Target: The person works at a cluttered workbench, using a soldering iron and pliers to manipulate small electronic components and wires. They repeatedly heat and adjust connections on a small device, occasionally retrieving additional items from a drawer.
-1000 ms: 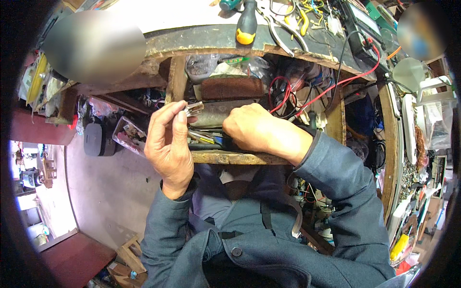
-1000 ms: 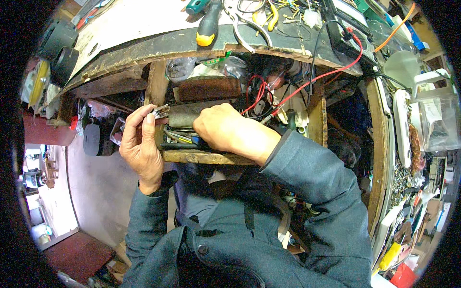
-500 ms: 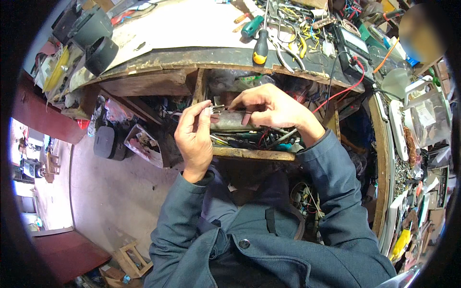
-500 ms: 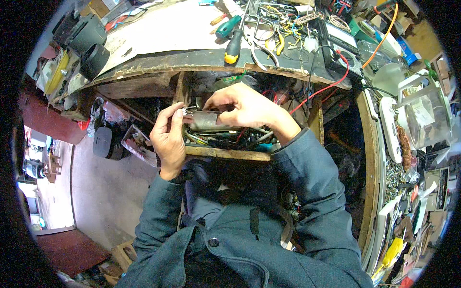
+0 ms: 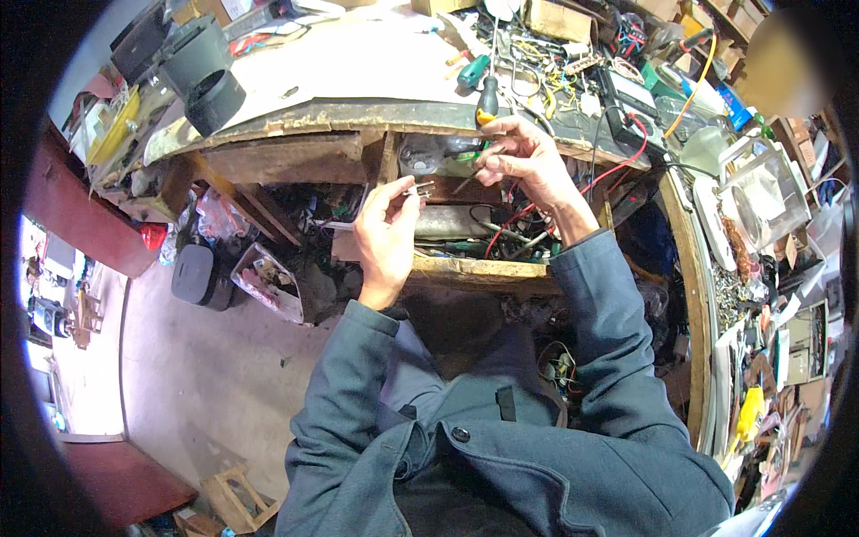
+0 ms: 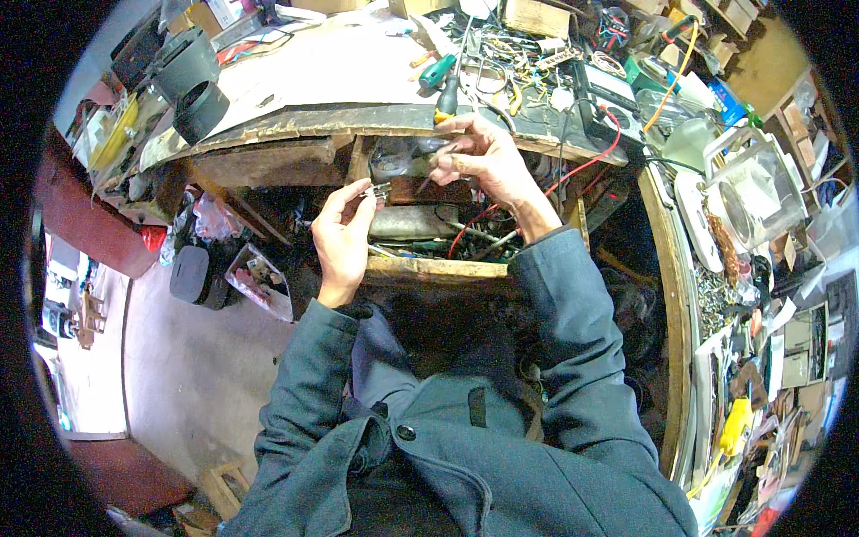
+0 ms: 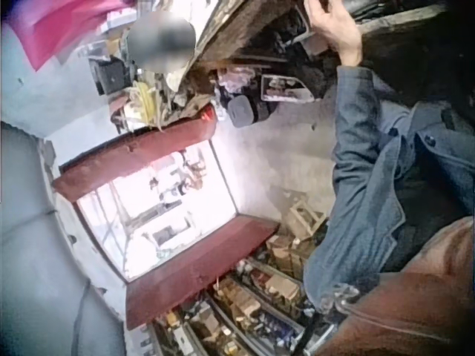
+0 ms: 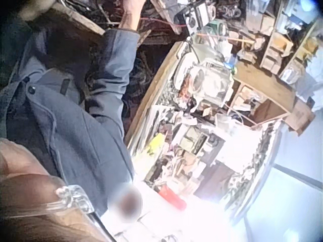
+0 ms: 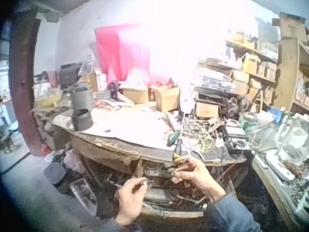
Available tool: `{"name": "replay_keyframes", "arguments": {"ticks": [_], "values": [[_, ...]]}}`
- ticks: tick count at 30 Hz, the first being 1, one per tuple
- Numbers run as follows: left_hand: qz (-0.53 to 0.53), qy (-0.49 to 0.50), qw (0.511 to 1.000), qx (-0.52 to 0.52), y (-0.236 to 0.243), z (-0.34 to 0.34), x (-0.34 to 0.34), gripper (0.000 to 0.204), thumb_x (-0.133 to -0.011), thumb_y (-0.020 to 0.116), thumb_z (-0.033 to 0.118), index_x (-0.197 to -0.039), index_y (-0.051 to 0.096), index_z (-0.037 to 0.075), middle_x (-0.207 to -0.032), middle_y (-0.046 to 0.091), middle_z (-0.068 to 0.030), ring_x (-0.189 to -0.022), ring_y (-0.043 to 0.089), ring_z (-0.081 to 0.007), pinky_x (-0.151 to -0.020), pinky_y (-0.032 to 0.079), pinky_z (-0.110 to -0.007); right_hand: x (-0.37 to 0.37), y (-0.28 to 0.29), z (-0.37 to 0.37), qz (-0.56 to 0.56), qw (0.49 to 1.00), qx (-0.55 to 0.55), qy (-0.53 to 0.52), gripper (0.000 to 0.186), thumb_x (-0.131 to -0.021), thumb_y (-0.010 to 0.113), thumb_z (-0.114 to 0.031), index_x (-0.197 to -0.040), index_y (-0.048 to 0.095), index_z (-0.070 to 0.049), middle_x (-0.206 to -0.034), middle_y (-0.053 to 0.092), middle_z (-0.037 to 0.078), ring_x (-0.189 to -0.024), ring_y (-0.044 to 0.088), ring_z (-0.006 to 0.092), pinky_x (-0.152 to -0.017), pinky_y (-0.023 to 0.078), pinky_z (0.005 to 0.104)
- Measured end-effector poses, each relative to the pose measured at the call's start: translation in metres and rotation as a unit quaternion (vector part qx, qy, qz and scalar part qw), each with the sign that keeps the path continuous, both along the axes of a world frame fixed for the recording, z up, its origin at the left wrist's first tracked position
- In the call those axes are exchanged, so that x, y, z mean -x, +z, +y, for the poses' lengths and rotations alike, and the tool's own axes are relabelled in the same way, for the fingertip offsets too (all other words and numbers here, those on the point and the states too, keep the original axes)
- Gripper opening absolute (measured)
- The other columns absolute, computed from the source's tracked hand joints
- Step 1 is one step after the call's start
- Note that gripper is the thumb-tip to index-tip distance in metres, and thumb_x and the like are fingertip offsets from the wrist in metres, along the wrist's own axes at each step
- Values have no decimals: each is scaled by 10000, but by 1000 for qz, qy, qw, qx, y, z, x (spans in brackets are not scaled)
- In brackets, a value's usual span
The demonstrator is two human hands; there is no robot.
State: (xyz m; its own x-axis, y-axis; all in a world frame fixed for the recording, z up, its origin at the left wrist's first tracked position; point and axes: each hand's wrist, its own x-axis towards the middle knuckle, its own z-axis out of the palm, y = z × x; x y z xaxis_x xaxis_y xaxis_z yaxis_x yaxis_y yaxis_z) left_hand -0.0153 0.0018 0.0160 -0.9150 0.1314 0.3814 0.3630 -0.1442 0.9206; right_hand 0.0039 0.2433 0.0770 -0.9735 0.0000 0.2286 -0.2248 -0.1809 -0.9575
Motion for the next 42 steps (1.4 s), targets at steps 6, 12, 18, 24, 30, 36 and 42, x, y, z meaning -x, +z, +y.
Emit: {"name": "replay_keyframes", "arguments": {"ticks": [6,12,18,24,30,36,42], "values": [[0,-8,999,43,-7,0,5,240,-969,664,11,-1203,668,-45,-1081,727,-118,-946,723,-174,-862,578,-286,-8,-7,3,-4,997,-75,-23,128,-1017,633,-153,-996,654,-29,-840,744,117,-569,673,133,-457,493,228],[33,26,999,23,-17,3,10,195,-901,721,23,-1092,731,-17,-1010,727,-124,-850,717,-166,-757,563,-287,-14,-5,-29,-6,998,-47,-36,205,-1107,464,-282,-1072,449,-80,-730,674,110,-482,600,149,-432,452,239],[-12,-14,1000,-3,-9,3,8,220,-908,715,17,-1124,720,-22,-985,747,-115,-872,727,-163,-782,566,-279,-35,-22,-47,55,995,-5,-78,140,-985,636,-30,-1101,662,44,-1043,730,167,-885,737,222,-749,621,334],[-57,-54,997,4,-7,3,10,228,-941,673,-12,-1164,703,-48,-1019,746,-104,-910,725,-157,-823,588,-273,-43,-33,-67,128,983,30,-125,122,-1029,582,-30,-1125,637,22,-1062,731,142,-930,728,204,-842,618,345],[-25,-46,998,43,-7,3,9,231,-942,679,8,-1166,705,-42,-1038,750,-107,-901,720,-150,-827,586,-276,-46,-35,-72,158,973,-92,-140,122,-1011,578,29,-1113,642,43,-1108,699,119,-1027,701,198,-949,577,339],[-28,-44,997,50,-9,3,11,244,-936,696,24,-1171,705,-39,-1045,750,-101,-917,712,-138,-828,580,-272,-46,-37,-74,164,973,-105,-126,124,-1017,573,19,-1118,640,47,-1105,698,118,-1029,692,188,-941,576,340],[-26,-47,997,52,-7,2,9,248,-937,692,24,-1175,701,-44,-1048,749,-101,-927,709,-138,-841,577,-269,-44,-39,-73,167,967,-139,-137,115,-1006,598,16,-1106,650,35,-1075,708,101,-1007,693,170,-919,577,326]]}}
